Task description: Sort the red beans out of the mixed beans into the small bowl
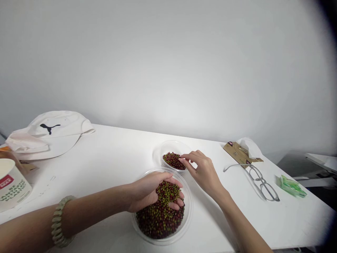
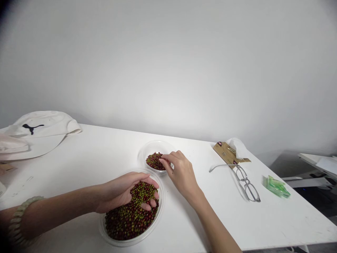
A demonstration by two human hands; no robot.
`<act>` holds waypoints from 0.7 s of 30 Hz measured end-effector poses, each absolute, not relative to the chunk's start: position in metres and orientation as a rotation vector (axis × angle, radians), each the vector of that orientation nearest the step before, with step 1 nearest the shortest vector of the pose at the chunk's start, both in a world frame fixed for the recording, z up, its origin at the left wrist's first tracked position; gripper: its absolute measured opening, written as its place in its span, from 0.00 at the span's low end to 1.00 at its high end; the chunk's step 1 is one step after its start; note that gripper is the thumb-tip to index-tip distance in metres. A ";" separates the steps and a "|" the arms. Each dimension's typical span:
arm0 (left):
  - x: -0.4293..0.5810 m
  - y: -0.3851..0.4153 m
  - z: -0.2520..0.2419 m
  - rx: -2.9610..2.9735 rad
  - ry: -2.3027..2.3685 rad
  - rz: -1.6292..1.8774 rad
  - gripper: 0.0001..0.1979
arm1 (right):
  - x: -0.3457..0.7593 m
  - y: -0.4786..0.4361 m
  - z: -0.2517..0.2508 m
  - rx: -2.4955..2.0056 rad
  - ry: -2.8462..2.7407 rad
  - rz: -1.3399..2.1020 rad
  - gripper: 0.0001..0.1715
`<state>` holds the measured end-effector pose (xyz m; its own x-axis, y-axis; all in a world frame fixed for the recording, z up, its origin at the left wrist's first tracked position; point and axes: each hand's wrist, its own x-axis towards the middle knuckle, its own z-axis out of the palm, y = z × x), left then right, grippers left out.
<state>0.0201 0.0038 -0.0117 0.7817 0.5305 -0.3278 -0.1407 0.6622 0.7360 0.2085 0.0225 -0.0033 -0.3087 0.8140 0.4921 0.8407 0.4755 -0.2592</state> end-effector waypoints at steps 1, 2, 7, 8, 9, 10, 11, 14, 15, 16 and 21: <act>0.020 0.004 -0.012 0.760 0.560 0.404 0.14 | 0.208 0.022 -0.003 -1.363 -2.161 -0.058 0.08; 0.020 0.004 -0.012 0.761 0.562 0.404 0.14 | 0.208 0.022 -0.003 -1.358 -2.160 -0.057 0.09; 0.020 0.005 -0.013 0.755 0.557 0.401 0.14 | 0.207 0.020 -0.001 -1.343 -2.157 -0.060 0.10; 0.020 0.005 -0.014 0.755 0.551 0.403 0.14 | 0.207 0.019 -0.001 -1.346 -2.156 -0.060 0.10; 0.020 0.005 -0.014 0.755 0.546 0.404 0.14 | 0.207 0.019 -0.002 -1.348 -2.156 -0.060 0.09; 0.020 0.005 -0.014 0.754 0.544 0.405 0.14 | 0.208 0.019 -0.002 -1.349 -2.155 -0.062 0.09; 0.020 0.006 -0.014 0.753 0.542 0.407 0.14 | 0.208 0.019 -0.002 -1.347 -2.156 -0.063 0.09; 0.020 0.005 -0.014 0.757 0.544 0.406 0.13 | 0.209 0.019 -0.003 -1.336 -2.158 -0.056 0.10; 0.020 0.005 -0.014 0.760 0.544 0.405 0.13 | 0.209 0.019 -0.003 -1.332 -2.158 -0.051 0.10; 0.020 0.004 -0.014 0.762 0.545 0.403 0.13 | 0.209 0.019 -0.003 -1.328 -2.157 -0.047 0.10; 0.020 0.003 -0.012 0.769 0.548 0.397 0.12 | 0.207 0.018 -0.001 -1.342 -2.165 -0.027 0.08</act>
<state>0.0196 0.0032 -0.0122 0.7901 0.5244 -0.3175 -0.1385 0.6572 0.7408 0.2068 0.0184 -0.0014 -0.3209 0.8130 0.4858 0.8247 0.4921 -0.2788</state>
